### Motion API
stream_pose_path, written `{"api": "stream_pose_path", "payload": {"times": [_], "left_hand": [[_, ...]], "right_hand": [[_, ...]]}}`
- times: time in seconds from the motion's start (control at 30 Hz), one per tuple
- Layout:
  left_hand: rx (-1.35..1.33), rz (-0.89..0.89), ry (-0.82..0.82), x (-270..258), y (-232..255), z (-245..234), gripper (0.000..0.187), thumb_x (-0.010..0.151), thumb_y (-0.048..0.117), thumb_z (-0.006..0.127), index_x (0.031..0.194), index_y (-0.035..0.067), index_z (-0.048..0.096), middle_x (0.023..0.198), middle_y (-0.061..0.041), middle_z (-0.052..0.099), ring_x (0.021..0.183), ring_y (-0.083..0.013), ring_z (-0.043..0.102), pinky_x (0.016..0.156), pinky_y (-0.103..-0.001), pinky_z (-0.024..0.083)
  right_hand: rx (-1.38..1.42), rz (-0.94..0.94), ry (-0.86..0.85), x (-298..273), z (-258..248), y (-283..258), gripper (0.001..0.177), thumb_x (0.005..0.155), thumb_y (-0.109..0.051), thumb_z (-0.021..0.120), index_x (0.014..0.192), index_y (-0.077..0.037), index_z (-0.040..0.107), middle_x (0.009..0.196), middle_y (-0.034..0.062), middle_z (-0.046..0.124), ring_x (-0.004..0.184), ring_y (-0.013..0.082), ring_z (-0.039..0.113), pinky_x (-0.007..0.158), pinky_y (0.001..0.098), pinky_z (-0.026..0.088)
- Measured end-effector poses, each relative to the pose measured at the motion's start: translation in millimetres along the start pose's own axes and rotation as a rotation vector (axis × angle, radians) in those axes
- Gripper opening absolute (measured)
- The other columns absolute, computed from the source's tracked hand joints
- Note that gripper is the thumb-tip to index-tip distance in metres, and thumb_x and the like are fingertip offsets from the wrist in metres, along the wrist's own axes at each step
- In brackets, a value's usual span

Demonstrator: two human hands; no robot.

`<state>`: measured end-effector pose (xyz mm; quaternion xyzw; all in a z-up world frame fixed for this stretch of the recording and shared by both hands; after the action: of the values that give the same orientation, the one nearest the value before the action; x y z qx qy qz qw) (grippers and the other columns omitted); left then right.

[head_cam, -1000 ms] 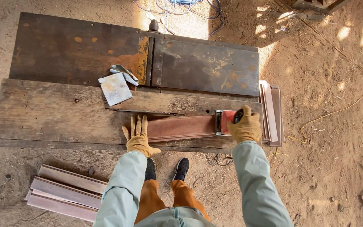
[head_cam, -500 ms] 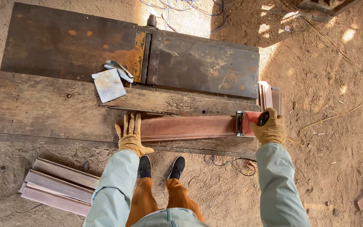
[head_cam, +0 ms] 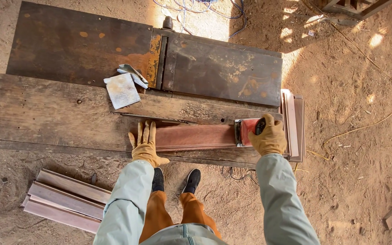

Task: Sanding a wooden plank using an electric orbital sander and a manual sanding block.

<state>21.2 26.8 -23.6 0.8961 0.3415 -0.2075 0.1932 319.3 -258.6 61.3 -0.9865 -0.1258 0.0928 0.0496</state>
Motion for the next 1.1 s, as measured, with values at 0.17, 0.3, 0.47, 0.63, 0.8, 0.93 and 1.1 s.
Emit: {"api": "stream_pose_path", "payload": {"times": [0.17,0.3,0.47,0.63,0.8,0.93,1.1], "left_hand": [[0.010,0.019,0.009,3,-1,2,0.162,0.048,0.067,0.093,0.162,0.012,-0.008,0.173,-0.010,-0.004,0.159,-0.0301,-0.010,0.124,-0.062,-0.007],[0.017,0.022,-0.015,3,-2,1,0.163,0.049,0.068,0.093,0.162,0.010,-0.009,0.173,-0.012,-0.006,0.158,-0.0317,-0.011,0.123,-0.063,-0.007],[-0.021,0.032,-0.016,2,-6,3,0.164,0.048,0.067,0.093,0.162,0.010,-0.009,0.173,-0.011,-0.004,0.158,-0.0316,-0.009,0.123,-0.063,-0.007],[-0.073,0.064,-0.001,0,-5,0,0.163,0.047,0.065,0.094,0.162,0.009,-0.007,0.173,-0.009,-0.002,0.159,-0.0311,-0.008,0.124,-0.063,-0.006],[-0.066,0.066,-0.009,4,-8,7,0.160,0.050,0.066,0.093,0.162,0.009,-0.008,0.173,-0.009,-0.002,0.159,-0.0312,-0.009,0.124,-0.062,-0.006],[-0.037,0.063,-0.062,3,-6,4,0.158,0.055,0.068,0.090,0.161,0.009,-0.011,0.172,-0.010,-0.005,0.158,-0.0325,-0.011,0.124,-0.063,-0.006],[0.067,0.059,0.001,18,-10,27,0.159,0.057,0.068,0.090,0.161,0.008,-0.014,0.171,-0.011,-0.007,0.156,-0.0346,-0.013,0.120,-0.065,-0.008]], "right_hand": [[0.022,0.011,-0.084,-18,9,-39,0.062,0.076,-0.035,0.083,0.129,-0.038,0.050,0.116,0.0097,0.059,0.096,0.0324,0.071,0.070,0.0445,0.063],[0.038,-0.055,-0.054,-37,1,-75,0.061,0.071,-0.034,0.085,0.124,-0.036,0.054,0.114,0.0114,0.060,0.095,0.0363,0.070,0.073,0.0484,0.060],[0.040,-0.109,-0.056,-53,10,-110,0.061,0.070,-0.033,0.085,0.124,-0.034,0.056,0.116,0.0112,0.060,0.098,0.0368,0.069,0.075,0.0493,0.059],[0.019,-0.136,-0.084,-69,16,-143,0.062,0.069,-0.035,0.086,0.124,-0.033,0.056,0.118,0.0113,0.059,0.102,0.0375,0.067,0.076,0.0501,0.059],[0.062,-0.159,-0.075,-84,23,-165,0.064,0.070,-0.033,0.085,0.127,-0.034,0.056,0.117,0.0123,0.059,0.101,0.0374,0.067,0.075,0.0494,0.059],[0.076,-0.155,-0.084,-99,23,-183,0.064,0.071,-0.033,0.085,0.128,-0.033,0.056,0.114,0.0142,0.059,0.099,0.0382,0.068,0.074,0.0492,0.059],[0.082,-0.113,-0.140,-113,27,-206,0.059,0.073,-0.034,0.084,0.124,-0.030,0.056,0.115,0.0136,0.059,0.095,0.0367,0.069,0.071,0.0474,0.061]]}}
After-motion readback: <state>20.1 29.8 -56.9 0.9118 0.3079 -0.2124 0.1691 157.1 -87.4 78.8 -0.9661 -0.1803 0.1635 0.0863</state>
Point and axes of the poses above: each hand's wrist, its own x-axis towards the middle knuckle, its own z-axis out of the palm, y = z × x, the point moved 5 cm from there along x, towards the middle knuckle
